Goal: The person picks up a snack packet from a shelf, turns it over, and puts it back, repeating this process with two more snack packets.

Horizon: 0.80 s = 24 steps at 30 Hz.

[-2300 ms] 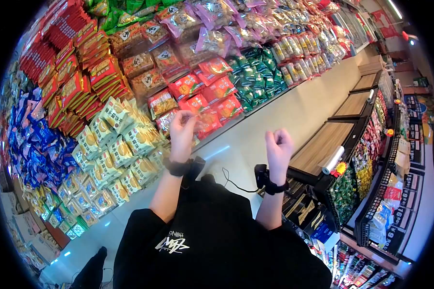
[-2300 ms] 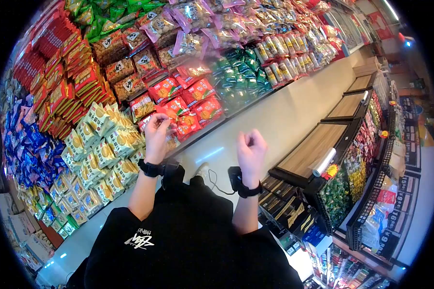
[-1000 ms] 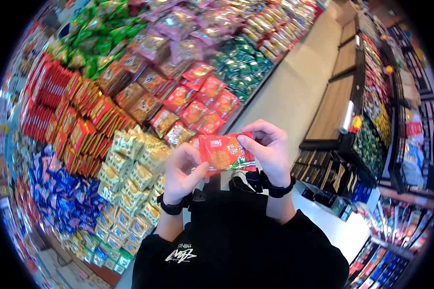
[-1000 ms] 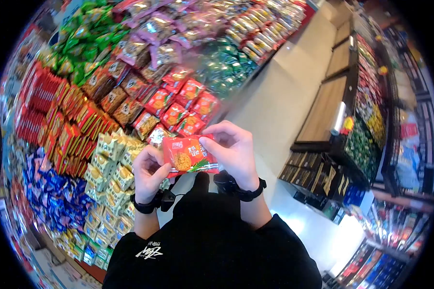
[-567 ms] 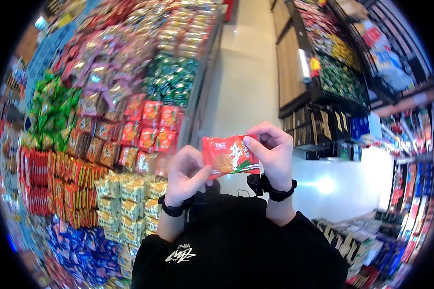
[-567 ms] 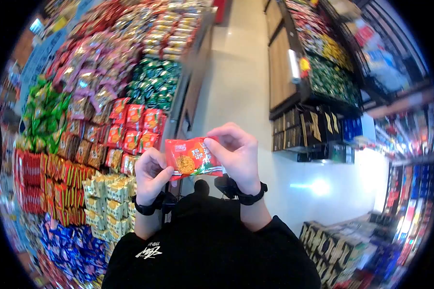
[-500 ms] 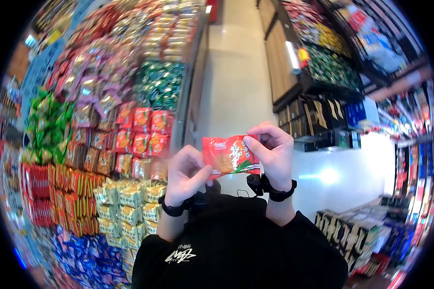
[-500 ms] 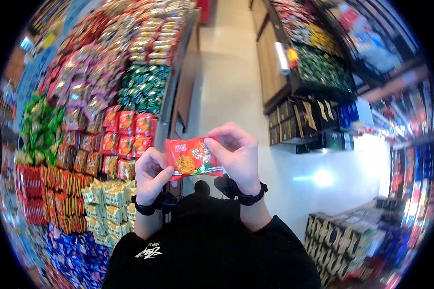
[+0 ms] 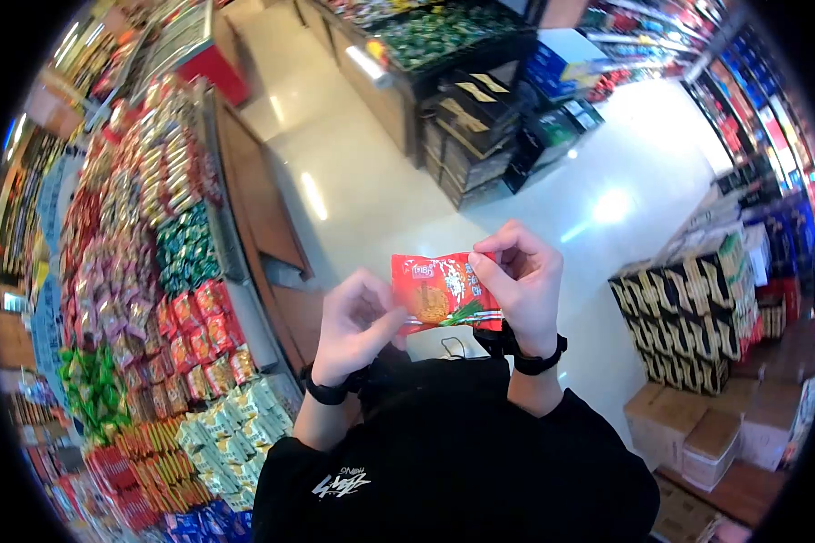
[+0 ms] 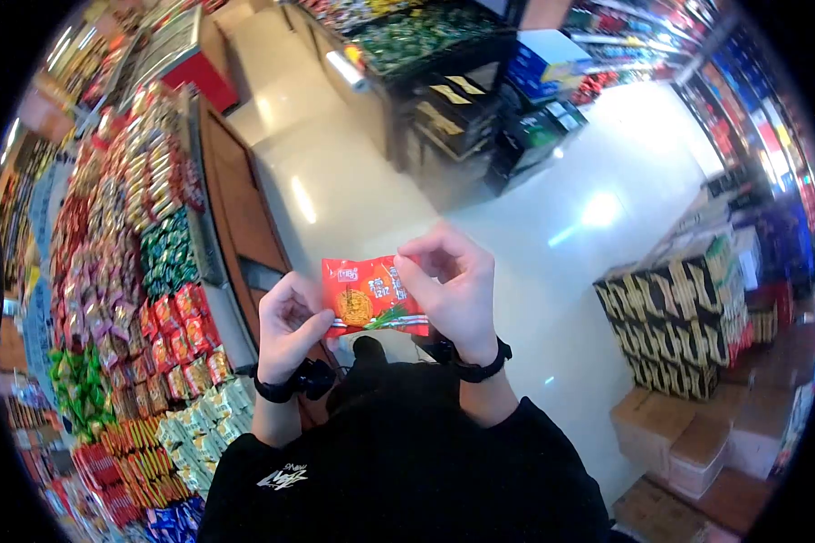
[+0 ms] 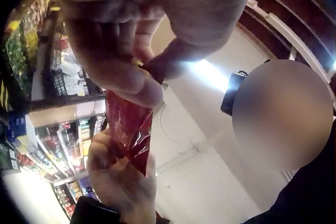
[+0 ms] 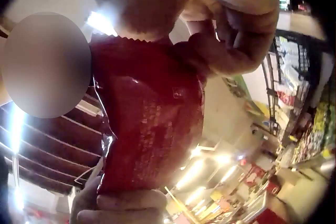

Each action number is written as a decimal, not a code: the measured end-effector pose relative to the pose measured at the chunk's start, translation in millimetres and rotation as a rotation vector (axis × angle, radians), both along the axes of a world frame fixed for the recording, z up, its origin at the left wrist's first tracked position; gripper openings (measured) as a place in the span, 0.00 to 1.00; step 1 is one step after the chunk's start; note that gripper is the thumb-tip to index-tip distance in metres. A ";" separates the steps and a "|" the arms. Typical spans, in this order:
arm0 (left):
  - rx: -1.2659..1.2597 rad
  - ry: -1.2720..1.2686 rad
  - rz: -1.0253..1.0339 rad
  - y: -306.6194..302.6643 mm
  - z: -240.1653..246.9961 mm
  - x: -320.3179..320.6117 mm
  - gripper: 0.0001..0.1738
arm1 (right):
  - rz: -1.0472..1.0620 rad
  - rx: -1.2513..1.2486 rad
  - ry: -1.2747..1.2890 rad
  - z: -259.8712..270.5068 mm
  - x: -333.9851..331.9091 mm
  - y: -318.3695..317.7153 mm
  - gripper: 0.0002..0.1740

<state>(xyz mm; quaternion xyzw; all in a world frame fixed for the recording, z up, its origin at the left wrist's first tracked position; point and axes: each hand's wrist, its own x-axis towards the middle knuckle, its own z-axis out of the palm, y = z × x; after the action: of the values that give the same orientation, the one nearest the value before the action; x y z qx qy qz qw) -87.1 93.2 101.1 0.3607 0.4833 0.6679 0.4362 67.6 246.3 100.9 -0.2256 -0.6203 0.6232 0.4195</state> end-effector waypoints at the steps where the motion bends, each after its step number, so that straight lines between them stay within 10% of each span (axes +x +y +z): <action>1: -0.017 0.015 -0.038 8.0 -1.7 13.9 0.09 | -0.030 -0.001 0.001 1.6 20.1 3.0 0.04; 24: -0.046 0.061 -1.139 243.1 -29.8 323.2 0.10 | -1.146 -0.005 0.041 -34.6 370.3 8.8 0.06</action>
<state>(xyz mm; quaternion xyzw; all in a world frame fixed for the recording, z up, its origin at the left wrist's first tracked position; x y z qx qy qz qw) 236.1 336.2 71.3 0.5740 0.2394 0.3060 0.7208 437.9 255.0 66.3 -0.5148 -0.3891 0.3022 0.7016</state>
